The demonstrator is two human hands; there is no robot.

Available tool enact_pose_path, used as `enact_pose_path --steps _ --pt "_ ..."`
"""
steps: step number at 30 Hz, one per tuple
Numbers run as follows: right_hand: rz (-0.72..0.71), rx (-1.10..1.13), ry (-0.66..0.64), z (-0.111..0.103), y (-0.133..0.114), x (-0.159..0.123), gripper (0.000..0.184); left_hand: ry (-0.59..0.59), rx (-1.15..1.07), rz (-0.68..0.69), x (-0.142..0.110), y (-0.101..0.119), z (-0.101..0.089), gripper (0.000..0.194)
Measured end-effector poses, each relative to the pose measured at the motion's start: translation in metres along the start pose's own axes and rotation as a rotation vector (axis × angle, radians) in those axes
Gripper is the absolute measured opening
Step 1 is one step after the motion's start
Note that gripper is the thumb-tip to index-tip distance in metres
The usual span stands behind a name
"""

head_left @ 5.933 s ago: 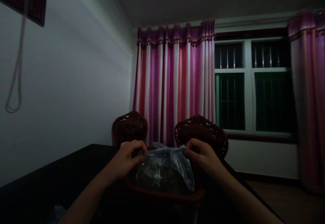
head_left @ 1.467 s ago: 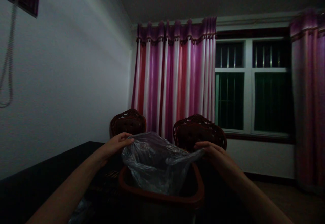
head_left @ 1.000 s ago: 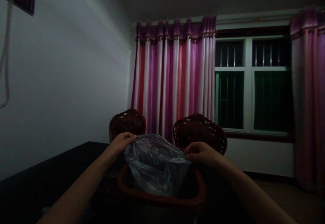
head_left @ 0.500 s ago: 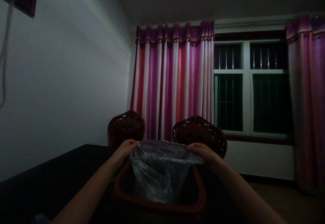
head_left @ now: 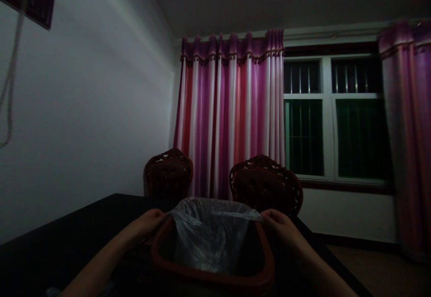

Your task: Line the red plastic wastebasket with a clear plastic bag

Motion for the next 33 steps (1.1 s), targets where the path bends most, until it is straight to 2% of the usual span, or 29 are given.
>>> enact_pose_path --steps 2,4,5,7,10,12,15,18,21,24,27,31,33 --pt "-0.067 -0.099 0.133 -0.01 -0.024 -0.005 0.034 0.186 0.137 0.095 -0.009 0.027 -0.015 0.031" --pt "-0.144 -0.181 0.176 -0.006 -0.055 -0.01 0.029 0.269 0.255 0.206 -0.019 0.063 -0.018 0.031" --pt "-0.176 -0.219 0.145 0.001 -0.07 -0.011 0.027 0.245 0.309 0.262 -0.024 0.082 -0.012 0.032" --pt "-0.225 -0.35 0.006 0.024 -0.096 -0.011 0.023 0.088 0.41 0.36 -0.03 0.113 0.01 0.029" --pt "-0.279 -0.607 -0.218 0.062 -0.116 -0.007 0.023 -0.119 0.551 0.421 -0.035 0.137 0.049 0.022" --pt "-0.287 -0.703 -0.294 0.078 -0.116 -0.003 0.023 -0.177 0.626 0.407 -0.036 0.138 0.066 0.023" --pt "-0.279 -0.707 -0.291 0.085 -0.111 -0.002 0.016 -0.19 0.682 0.385 -0.043 0.134 0.07 0.014" --pt "-0.277 -0.687 -0.215 0.073 -0.11 -0.014 0.018 -0.154 0.669 0.418 -0.061 0.135 0.059 0.004" --pt "-0.292 -0.642 -0.112 0.054 -0.111 -0.035 0.019 -0.086 0.611 0.494 -0.084 0.139 0.046 0.012" --pt "-0.32 -0.545 -0.022 0.041 -0.109 -0.061 0.015 0.025 0.573 0.609 -0.108 0.133 0.039 0.02" --pt "-0.396 -0.539 -0.018 0.04 -0.101 -0.088 0.013 0.176 0.675 0.749 -0.132 0.113 0.039 0.019" --pt "-0.61 -0.838 -0.01 0.049 -0.082 -0.12 0.014 0.504 0.963 0.945 -0.16 0.076 0.048 0.014" --pt "-0.68 -1.036 0.013 0.054 -0.068 -0.13 0.02 0.58 1.029 0.987 -0.167 0.062 0.054 0.017"
Point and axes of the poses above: each hand's wrist, its own x-axis towards the middle knuckle, its own z-axis out of the palm, y = z × x, the point moved 3 cm from there along x, towards the middle knuckle, and after that the axes turned 15 degrees about -y, right-handed, at the moved point
